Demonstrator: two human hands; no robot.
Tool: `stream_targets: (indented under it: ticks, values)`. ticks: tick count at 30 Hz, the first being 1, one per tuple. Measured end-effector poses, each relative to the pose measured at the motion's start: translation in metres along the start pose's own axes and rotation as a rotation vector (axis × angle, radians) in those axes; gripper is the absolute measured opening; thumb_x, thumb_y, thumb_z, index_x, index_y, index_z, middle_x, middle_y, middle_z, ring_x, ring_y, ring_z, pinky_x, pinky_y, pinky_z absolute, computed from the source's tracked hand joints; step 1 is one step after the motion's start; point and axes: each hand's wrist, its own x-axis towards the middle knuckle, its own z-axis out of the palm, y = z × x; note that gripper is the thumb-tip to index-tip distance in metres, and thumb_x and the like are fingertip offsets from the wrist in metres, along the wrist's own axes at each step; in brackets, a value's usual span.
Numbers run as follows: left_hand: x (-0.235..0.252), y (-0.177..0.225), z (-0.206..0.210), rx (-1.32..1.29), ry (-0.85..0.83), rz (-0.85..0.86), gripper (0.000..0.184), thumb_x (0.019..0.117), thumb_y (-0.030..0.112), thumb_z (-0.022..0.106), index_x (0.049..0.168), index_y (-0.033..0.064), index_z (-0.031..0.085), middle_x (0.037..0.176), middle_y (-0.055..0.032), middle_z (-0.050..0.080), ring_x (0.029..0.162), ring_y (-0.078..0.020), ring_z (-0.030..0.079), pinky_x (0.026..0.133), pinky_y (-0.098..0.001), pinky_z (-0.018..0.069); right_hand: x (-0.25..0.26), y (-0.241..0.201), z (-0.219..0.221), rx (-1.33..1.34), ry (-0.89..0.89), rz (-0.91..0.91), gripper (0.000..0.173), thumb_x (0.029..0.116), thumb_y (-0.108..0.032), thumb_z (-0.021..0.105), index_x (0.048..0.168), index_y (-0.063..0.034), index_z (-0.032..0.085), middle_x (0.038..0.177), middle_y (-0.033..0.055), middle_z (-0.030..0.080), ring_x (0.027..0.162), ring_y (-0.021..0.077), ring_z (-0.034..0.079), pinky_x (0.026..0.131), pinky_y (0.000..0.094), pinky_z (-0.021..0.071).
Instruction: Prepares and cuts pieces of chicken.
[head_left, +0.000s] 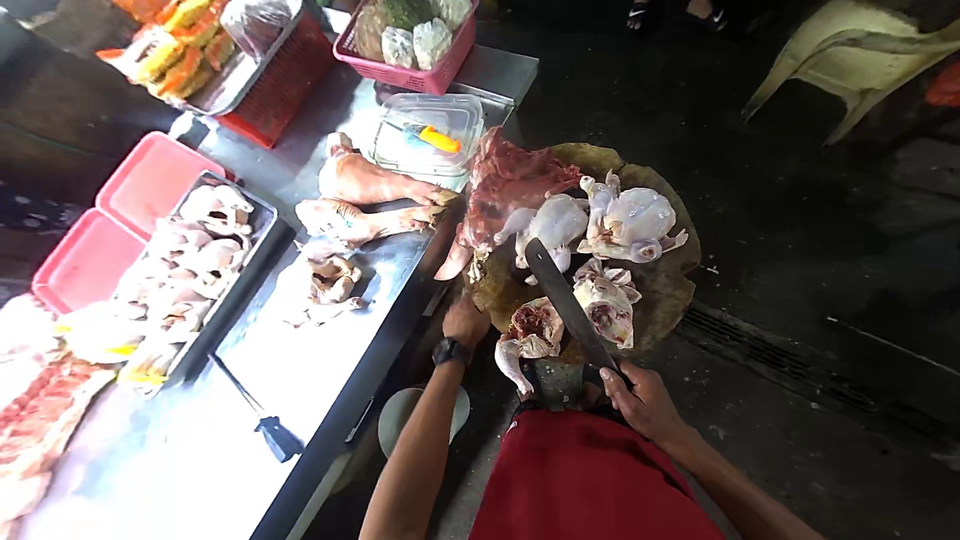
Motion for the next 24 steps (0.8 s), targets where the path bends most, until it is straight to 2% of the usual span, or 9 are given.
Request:
stream_targets:
  ticks: [1, 3, 5, 9, 12, 14, 17, 19, 24]
  values:
    - [-0.008, -0.009, 0.017, -0.091, -0.049, -0.009, 0.067, 0.0946, 0.043, 0.065, 0.151, 0.0124, 0.046, 0.126, -0.0201, 0.068, 0.115, -0.0403, 0.066, 0.095, -0.0647, 0.0529, 0.003, -0.003, 0.003, 0.009, 0.018, -0.042, 0.046, 0.1062, -0.047, 0.044, 0.098, -0.0094, 0.069, 0.068, -0.0033, 0.063, 0.055, 0.0071, 0.061, 0.052, 0.0295, 0.0552]
    - [-0.023, -0.026, 0.049, -0.352, -0.164, -0.048, 0.079, 0.0923, 0.054, 0.069, 0.153, 0.0109, 0.042, 0.120, -0.0183, 0.071, 0.104, -0.0334, 0.072, 0.091, -0.0561, 0.0582, 0.010, -0.014, 0.009, 0.013, 0.065, -0.135, 0.046, 0.1068, -0.044, 0.044, 0.104, -0.0072, 0.071, 0.070, -0.0018, 0.065, 0.058, 0.0072, 0.062, 0.055, 0.0296, 0.0566]
    - [-0.035, -0.037, 0.075, -0.544, -0.242, -0.091, 0.086, 0.0889, 0.050, 0.076, 0.154, 0.0089, 0.038, 0.121, -0.0216, 0.070, 0.099, -0.0331, 0.073, 0.087, -0.0533, 0.0602, 0.017, -0.033, 0.013, 0.020, 0.119, -0.262, 0.047, 0.1074, -0.041, 0.044, 0.116, -0.0039, 0.072, 0.073, 0.0004, 0.067, 0.060, 0.0067, 0.063, 0.057, 0.0286, 0.0570]
    - [-0.041, -0.040, 0.089, -0.558, -0.190, -0.100, 0.086, 0.0848, 0.041, 0.081, 0.154, 0.0101, 0.040, 0.124, -0.0207, 0.069, 0.109, -0.0331, 0.071, 0.096, -0.0547, 0.0564, 0.032, -0.073, 0.019, 0.097, 0.225, -0.577, 0.048, 0.1094, -0.043, 0.041, 0.126, -0.0068, 0.068, 0.081, 0.0040, 0.069, 0.068, 0.0064, 0.065, 0.063, 0.0253, 0.0577]
    - [-0.045, -0.035, 0.083, -0.546, -0.165, -0.100, 0.085, 0.0852, 0.036, 0.082, 0.154, 0.0085, 0.040, 0.121, -0.0227, 0.069, 0.108, -0.0352, 0.069, 0.097, -0.0567, 0.0541, 0.039, -0.051, 0.041, 0.013, 0.274, -0.641, 0.047, 0.1077, -0.044, 0.038, 0.133, -0.0137, 0.064, 0.082, 0.0060, 0.069, 0.072, 0.0132, 0.067, 0.066, 0.0331, 0.0582]
    - [-0.041, -0.038, 0.085, -0.547, -0.180, -0.109, 0.088, 0.0833, 0.038, 0.083, 0.154, 0.0094, 0.039, 0.118, -0.0209, 0.071, 0.105, -0.0333, 0.071, 0.095, -0.0548, 0.0560, 0.027, -0.009, 0.058, -0.245, 0.157, -0.362, 0.043, 0.1037, -0.036, 0.046, 0.124, -0.0074, 0.071, 0.084, 0.0105, 0.074, 0.074, 0.0210, 0.071, 0.070, 0.0416, 0.0611]
    - [-0.033, -0.042, 0.091, -0.553, -0.192, -0.118, 0.089, 0.0801, 0.036, 0.083, 0.154, 0.0108, 0.039, 0.120, -0.0219, 0.069, 0.107, -0.0352, 0.070, 0.094, -0.0570, 0.0555, 0.036, 0.010, 0.071, -0.570, -0.361, 0.430, 0.047, 0.1064, -0.045, 0.039, 0.129, -0.0106, 0.062, 0.104, 0.0166, 0.073, 0.100, 0.0349, 0.072, 0.085, 0.0565, 0.0572]
    - [-0.034, -0.047, 0.098, -0.552, -0.195, -0.126, 0.087, 0.0782, 0.030, 0.081, 0.153, 0.0112, 0.041, 0.122, -0.0221, 0.068, 0.109, -0.0362, 0.069, 0.094, -0.0581, 0.0553, 0.037, 0.010, 0.075, -0.570, -0.431, 0.566, 0.049, 0.1067, -0.047, 0.037, 0.129, -0.0107, 0.062, 0.107, 0.0171, 0.072, 0.104, 0.0354, 0.071, 0.086, 0.0572, 0.0564]
    - [-0.026, -0.061, 0.118, -0.686, -0.202, -0.142, 0.085, 0.0749, 0.023, 0.084, 0.149, 0.0075, 0.045, 0.123, -0.0206, 0.068, 0.108, -0.0335, 0.069, 0.093, -0.0561, 0.0570, 0.008, 0.010, 0.060, -0.608, -0.418, 0.613, 0.047, 0.1062, -0.047, 0.037, 0.126, -0.0136, 0.063, 0.100, 0.0150, 0.073, 0.098, 0.0340, 0.072, 0.082, 0.0563, 0.0570]
